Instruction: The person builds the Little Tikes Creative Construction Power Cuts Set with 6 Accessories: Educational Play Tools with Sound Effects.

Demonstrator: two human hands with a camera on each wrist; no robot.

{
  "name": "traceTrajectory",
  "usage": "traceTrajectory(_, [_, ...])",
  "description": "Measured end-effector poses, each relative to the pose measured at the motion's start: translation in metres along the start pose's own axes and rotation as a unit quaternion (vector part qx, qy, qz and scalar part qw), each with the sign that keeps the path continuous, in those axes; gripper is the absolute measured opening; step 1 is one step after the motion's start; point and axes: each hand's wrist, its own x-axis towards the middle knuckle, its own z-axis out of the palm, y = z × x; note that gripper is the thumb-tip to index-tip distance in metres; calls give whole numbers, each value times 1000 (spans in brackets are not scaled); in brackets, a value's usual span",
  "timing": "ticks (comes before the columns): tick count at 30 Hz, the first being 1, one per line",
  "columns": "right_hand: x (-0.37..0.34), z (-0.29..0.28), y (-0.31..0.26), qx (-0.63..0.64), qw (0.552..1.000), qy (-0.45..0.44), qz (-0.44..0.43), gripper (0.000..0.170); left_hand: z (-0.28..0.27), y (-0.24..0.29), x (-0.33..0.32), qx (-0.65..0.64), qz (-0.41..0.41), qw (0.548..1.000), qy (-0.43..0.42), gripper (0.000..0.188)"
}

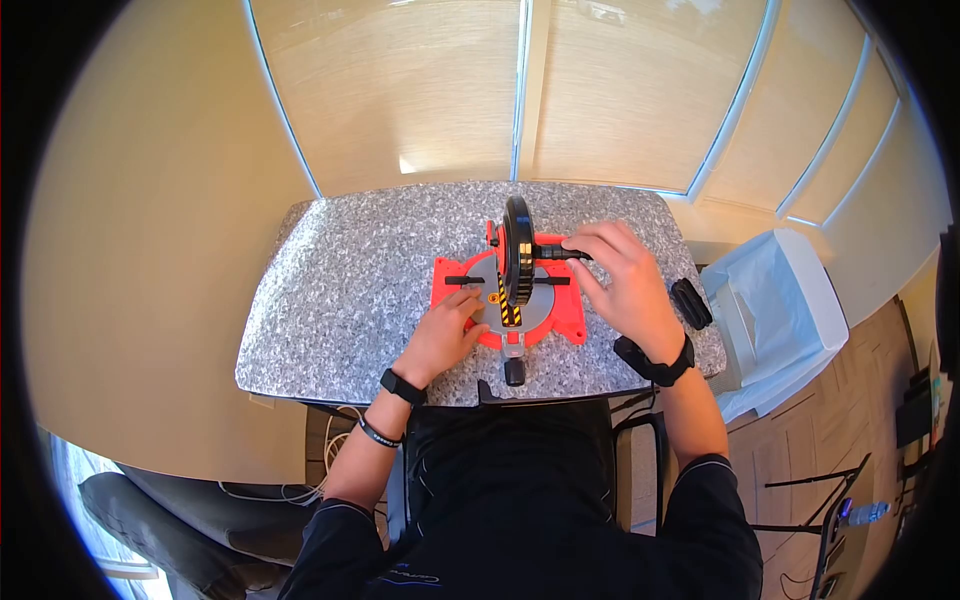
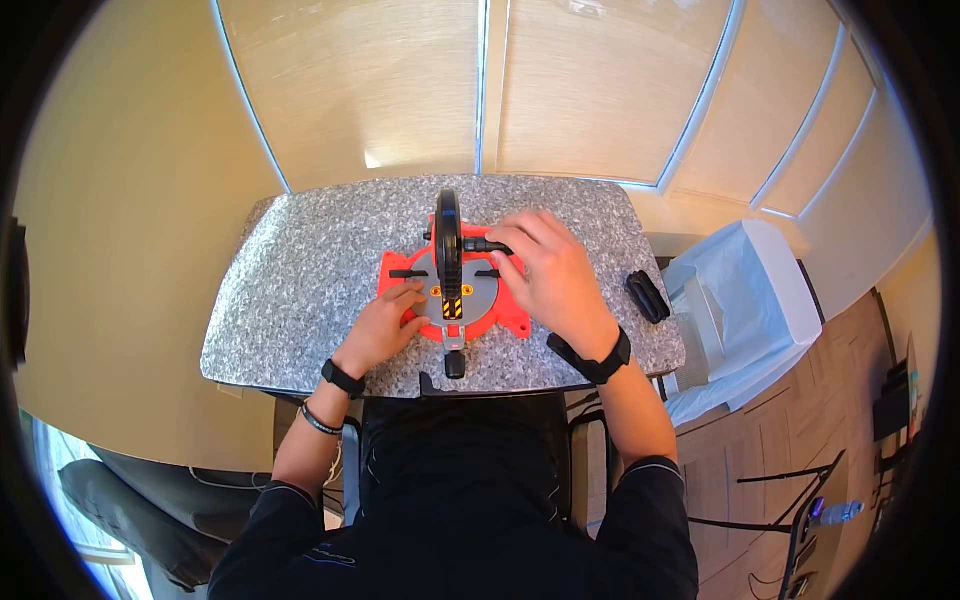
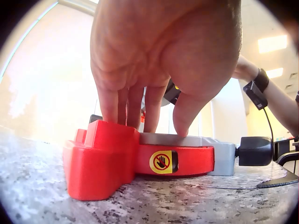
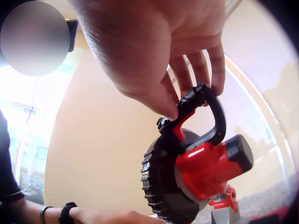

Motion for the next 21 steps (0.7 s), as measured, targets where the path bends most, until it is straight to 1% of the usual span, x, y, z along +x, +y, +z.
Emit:
traceTrajectory(5, [-5,-1,-4,-3,1000,-8,-7,21,1,-3,2,-3,5,1000,1,29])
traceTrajectory(7, [-9,-4,-8,7,999,-39,13,22,2,-4,4,-24,5,1000,8,26])
traceTrajectory(10, [-17,-3,-9,4,999,-51,6,25,-1,-2,5,-50,-3,999,8,24])
traceTrajectory(13, [-25,0,-12,27,998,-59,17,27,-3,1,5,-47,-7,999,7,24])
traceTrajectory(21, [-50,11,-13,36,995,-91,26,26,-3,3,8,-41,-11,999,-1,22])
